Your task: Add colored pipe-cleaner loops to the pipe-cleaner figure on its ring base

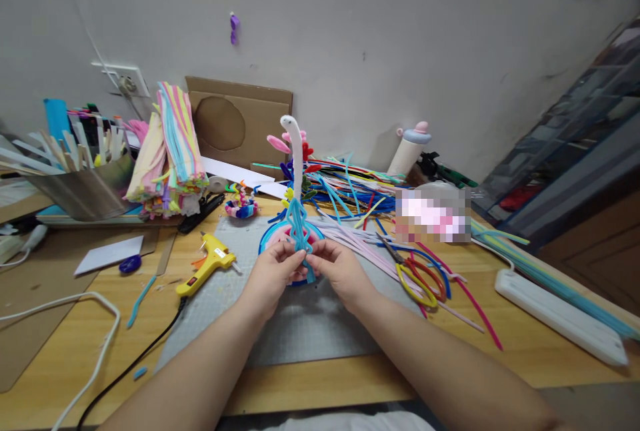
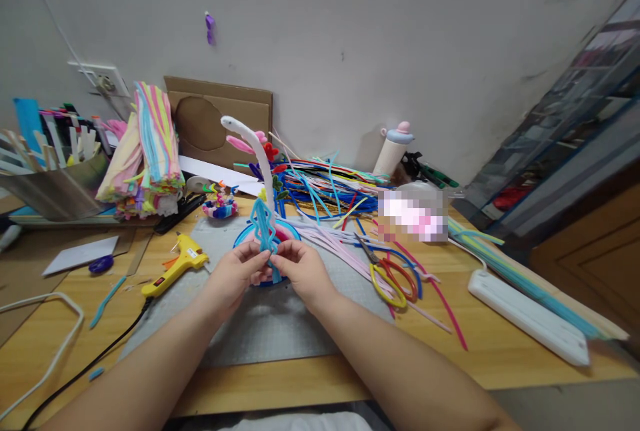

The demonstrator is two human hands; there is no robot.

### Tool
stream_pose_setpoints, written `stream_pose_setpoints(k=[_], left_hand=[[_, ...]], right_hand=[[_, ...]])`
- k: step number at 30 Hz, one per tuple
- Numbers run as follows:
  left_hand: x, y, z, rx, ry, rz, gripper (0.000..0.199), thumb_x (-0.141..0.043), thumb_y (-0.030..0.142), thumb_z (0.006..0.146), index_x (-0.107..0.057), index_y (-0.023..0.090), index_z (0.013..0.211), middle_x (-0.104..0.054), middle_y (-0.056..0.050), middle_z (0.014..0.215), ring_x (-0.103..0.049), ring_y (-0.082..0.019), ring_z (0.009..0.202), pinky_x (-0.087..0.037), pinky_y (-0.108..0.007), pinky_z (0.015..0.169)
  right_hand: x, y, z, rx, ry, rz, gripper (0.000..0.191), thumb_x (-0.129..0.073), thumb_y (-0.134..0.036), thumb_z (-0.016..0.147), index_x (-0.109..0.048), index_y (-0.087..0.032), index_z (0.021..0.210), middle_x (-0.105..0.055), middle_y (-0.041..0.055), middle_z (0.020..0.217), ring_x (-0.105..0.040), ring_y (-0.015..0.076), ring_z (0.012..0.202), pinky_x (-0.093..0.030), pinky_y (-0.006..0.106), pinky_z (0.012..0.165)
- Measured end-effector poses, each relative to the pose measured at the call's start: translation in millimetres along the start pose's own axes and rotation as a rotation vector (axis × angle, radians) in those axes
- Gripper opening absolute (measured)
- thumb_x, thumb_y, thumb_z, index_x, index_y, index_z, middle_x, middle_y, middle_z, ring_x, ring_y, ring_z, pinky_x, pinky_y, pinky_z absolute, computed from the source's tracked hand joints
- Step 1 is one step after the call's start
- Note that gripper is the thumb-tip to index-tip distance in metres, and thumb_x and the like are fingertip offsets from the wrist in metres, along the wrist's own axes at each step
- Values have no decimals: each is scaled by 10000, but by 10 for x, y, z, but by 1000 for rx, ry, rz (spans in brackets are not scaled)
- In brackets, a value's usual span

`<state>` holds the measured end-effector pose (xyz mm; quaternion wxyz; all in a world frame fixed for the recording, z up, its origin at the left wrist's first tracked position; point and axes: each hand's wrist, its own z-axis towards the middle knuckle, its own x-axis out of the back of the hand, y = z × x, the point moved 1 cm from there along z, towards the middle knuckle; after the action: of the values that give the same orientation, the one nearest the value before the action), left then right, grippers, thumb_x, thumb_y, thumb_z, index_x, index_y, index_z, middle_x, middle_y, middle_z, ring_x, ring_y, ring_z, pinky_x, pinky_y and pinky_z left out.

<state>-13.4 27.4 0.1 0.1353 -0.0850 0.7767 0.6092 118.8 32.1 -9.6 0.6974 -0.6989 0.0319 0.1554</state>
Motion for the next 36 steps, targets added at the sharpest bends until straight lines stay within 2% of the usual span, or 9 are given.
stream_pose_setpoints(k=[6,9,12,16,18,21,25,29,36], left_hand=[[-16,22,-13,74,-15,-145,300,-808,252,527,-564,133,655,-579,22,551,-547,-73,510,-441,-177,491],[-18,10,-17,103,-46,-172,314,-796,257,547,-513,150,631,-449,80,460,-366,-12,368,-254,-129,343],[-34,-1,-33,122,-100,-165,342,-778,294,567,-474,172,666,-376,106,455,-234,4,329,-117,-133,319],[-29,86,-50,-9,-83,-37,345,-754,345,594,-500,178,757,-424,93,518,-317,-12,349,-170,-137,325],[22,180,-33,-138,-18,16,351,-720,392,630,-520,188,834,-476,77,575,-382,-31,373,-222,-149,329],[159,301,25,-258,174,43,344,-720,388,635,-550,189,859,-500,70,601,-426,-35,435,-255,-133,362],[289,336,94,-231,173,80,290,-717,392,637,-569,163,735,-475,70,532,-421,-39,446,-301,-137,405],[298,342,100,-241,172,21,326,-754,371,579,-602,155,770,-553,33,635,-500,-74,526,-366,-171,443],[339,375,129,-251,213,51,364,-770,373,546,-638,147,798,-571,30,620,-488,-68,499,-385,-184,472]], right_hand=[[-45,55,-18,-18,28,77,266,-723,-335,644,-616,-166,818,-632,13,764,-560,128,687,-430,248,653],[-70,80,-35,-42,-50,90,253,-667,-379,701,-628,-171,841,-634,17,764,-568,143,702,-437,276,687],[-80,62,-49,-22,-66,49,230,-636,-402,725,-608,-176,759,-592,-10,674,-535,121,614,-428,259,628],[-45,7,-38,10,-10,-99,252,-602,-421,742,-541,-181,693,-513,-37,565,-440,94,483,-347,228,489],[-11,-5,-20,42,-10,-199,248,-567,-413,769,-517,-189,675,-482,-45,535,-407,94,463,-312,229,469],[38,-1,5,118,-22,-386,218,-533,-366,799,-522,-193,666,-447,-49,520,-386,104,484,-293,235,489],[66,-7,14,181,-48,-598,191,-508,-316,815,-565,-190,683,-500,-23,607,-442,134,593,-322,247,558],[74,-62,14,226,-74,-680,174,-484,-286,829,-595,-191,734,-564,-4,687,-501,160,672,-358,266,626],[137,-126,47,366,-133,-878,159,-463,-240,857,-613,-193,879,-625,41,873,-549,181,813,-381,288,720]])
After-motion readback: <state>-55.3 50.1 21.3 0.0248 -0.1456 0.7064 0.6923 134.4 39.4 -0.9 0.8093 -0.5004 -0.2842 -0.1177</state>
